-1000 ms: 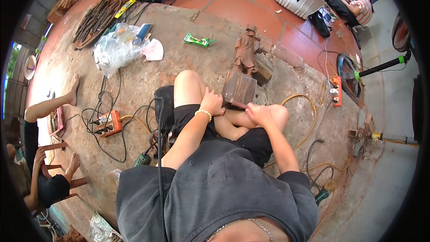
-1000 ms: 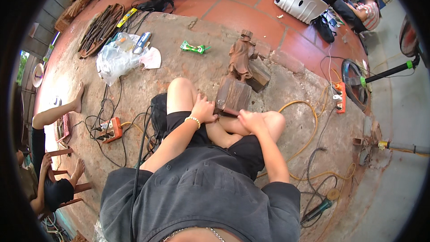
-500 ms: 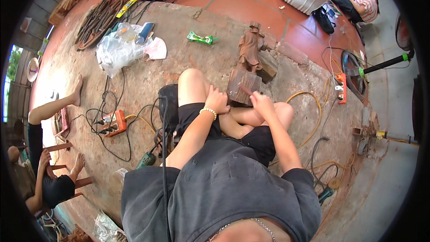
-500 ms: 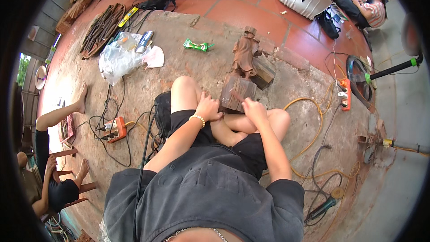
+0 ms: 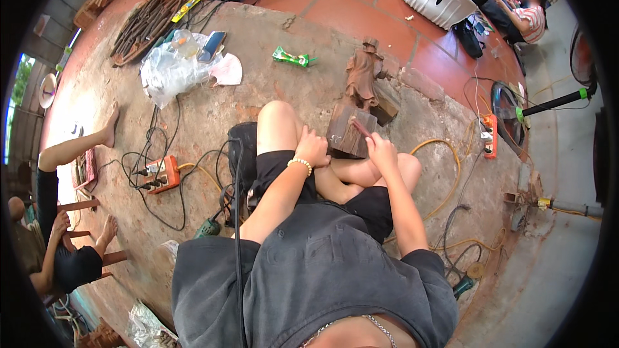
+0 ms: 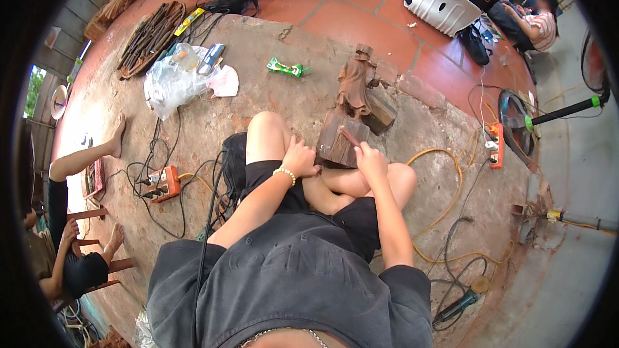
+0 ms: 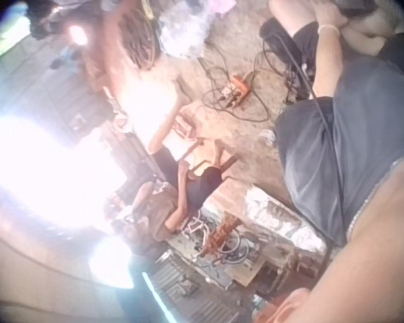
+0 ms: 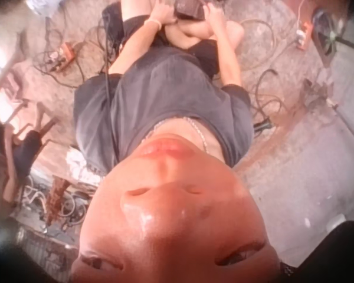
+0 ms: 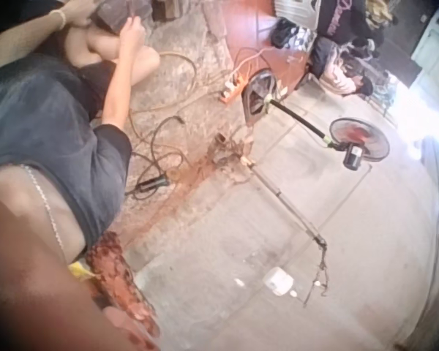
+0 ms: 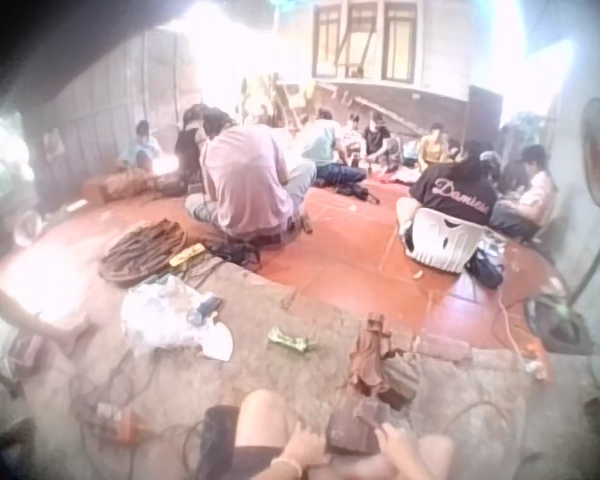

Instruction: The person sits cross-legged on the floor and carves a rectangular block of wood using a small chisel. They hold the wood steady with their left hand while using the chisel in their right hand to shape the surface. The person occasionally pauses to inspect the wood and adjust their grip before continuing to carve.

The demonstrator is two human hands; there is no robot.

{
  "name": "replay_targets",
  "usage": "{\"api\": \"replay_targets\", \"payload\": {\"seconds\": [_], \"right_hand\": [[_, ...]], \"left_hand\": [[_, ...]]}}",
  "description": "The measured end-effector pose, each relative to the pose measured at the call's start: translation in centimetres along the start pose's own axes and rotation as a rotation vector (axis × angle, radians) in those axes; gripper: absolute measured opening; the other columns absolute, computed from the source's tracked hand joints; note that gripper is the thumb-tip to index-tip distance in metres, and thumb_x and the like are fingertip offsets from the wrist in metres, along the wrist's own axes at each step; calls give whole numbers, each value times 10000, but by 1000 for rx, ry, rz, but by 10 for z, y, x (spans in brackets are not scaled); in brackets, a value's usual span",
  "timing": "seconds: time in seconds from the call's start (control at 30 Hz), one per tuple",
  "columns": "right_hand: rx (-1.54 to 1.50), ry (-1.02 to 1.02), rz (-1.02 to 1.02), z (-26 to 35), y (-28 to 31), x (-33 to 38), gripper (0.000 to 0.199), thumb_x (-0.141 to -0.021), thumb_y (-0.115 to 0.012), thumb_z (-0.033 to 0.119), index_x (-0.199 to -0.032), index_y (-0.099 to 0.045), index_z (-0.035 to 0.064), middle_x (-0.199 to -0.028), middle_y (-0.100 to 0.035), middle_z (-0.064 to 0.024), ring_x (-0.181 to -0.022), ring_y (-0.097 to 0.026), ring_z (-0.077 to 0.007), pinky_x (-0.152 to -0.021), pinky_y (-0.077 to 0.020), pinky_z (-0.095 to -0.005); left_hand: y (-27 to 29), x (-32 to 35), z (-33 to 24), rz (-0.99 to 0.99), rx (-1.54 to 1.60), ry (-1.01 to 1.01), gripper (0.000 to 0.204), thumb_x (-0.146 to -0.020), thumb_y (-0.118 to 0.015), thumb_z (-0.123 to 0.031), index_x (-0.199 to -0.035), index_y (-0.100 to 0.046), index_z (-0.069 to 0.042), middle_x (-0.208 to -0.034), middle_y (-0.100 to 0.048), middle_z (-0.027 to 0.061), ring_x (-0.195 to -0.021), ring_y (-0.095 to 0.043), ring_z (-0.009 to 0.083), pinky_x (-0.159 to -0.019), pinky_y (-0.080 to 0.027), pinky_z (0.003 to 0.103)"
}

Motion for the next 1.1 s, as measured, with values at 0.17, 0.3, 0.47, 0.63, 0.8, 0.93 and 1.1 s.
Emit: {"api": "replay_targets", "payload": {"seconds": [0.17, 0.3, 0.47, 0.63, 0.8, 0.93, 1.1], "right_hand": [[70, 243, 206, 25, -16, 1, 219, -778, -489, 290, -733, -494, 75, -589, -548, -182, -574, -543, -377, -505, -432, -456], [17, 93, 90, 6, -8, -5, 214, -777, -488, 292, -733, -489, 82, -592, -546, -188, -585, -541, -380, -528, -428, -471], [-38, 69, 87, 8, -10, 2, 204, -777, -490, 291, -732, -492, 92, -594, -542, -193, -602, -538, -388, -532, -423, -474], [-20, 218, 170, 11, -15, 1, 193, -783, -481, 279, -751, -497, 88, -602, -546, -189, -595, -539, -385, -517, -423, -474], [105, 37, 41, -6, 2, -8, 213, -760, -507, 309, -748, -503, 96, -615, -558, -167, -588, -548, -366, -505, -434, -456], [142, 389, 258, 27, -28, 15, 211, -757, -511, 314, -754, -505, 103, -611, -566, -143, -573, -556, -345, -489, -438, -444], [75, 108, 75, 4, 0, -8, 195, -770, -499, 288, -754, -497, 94, -604, -554, -165, -590, -547, -358, -502, -432, -449]], "left_hand": [[3, 2, -5, -14, -26, -20, 424, -604, -575, -386, -792, -609, -7, -769, -609, 122, -877, -522, 261, -911, -228, 445], [-2, -2, -4, 13, -27, -16, 428, -617, -570, -390, -804, -609, -7, -785, -610, 126, -904, -512, 264, -916, -219, 448], [-3, 3, -1, 17, -12, -7, 437, -624, -572, -397, -814, -608, -5, -788, -610, 131, -918, -508, 268, -921, -212, 443], [-2, 1, -7, 37, -16, -37, 479, -639, -559, -416, -845, -585, 15, -812, -603, 142, -920, -501, 277, -925, -206, 462], [-5, 2, -4, 43, -26, -18, 466, -649, -553, -402, -851, -583, 16, -814, -603, 145, -919, -503, 276, -920, -214, 452], [-3, -1, -5, 55, -46, -20, 458, -661, -543, -395, -856, -582, 17, -818, -602, 147, -929, -498, 274, -925, -207, 455], [0, 1, -7, 7, -33, -21, 452, -671, -532, -395, -858, -585, 13, -825, -602, 149, -946, -489, 273, -925, -198, 466]]}}
Point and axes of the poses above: each hand's wrist, its own x-axis away from the middle knuckle, its own y-axis out of the back of the hand, z = x × y, the point moved 9 cm from there along -x, towards the middle knuckle
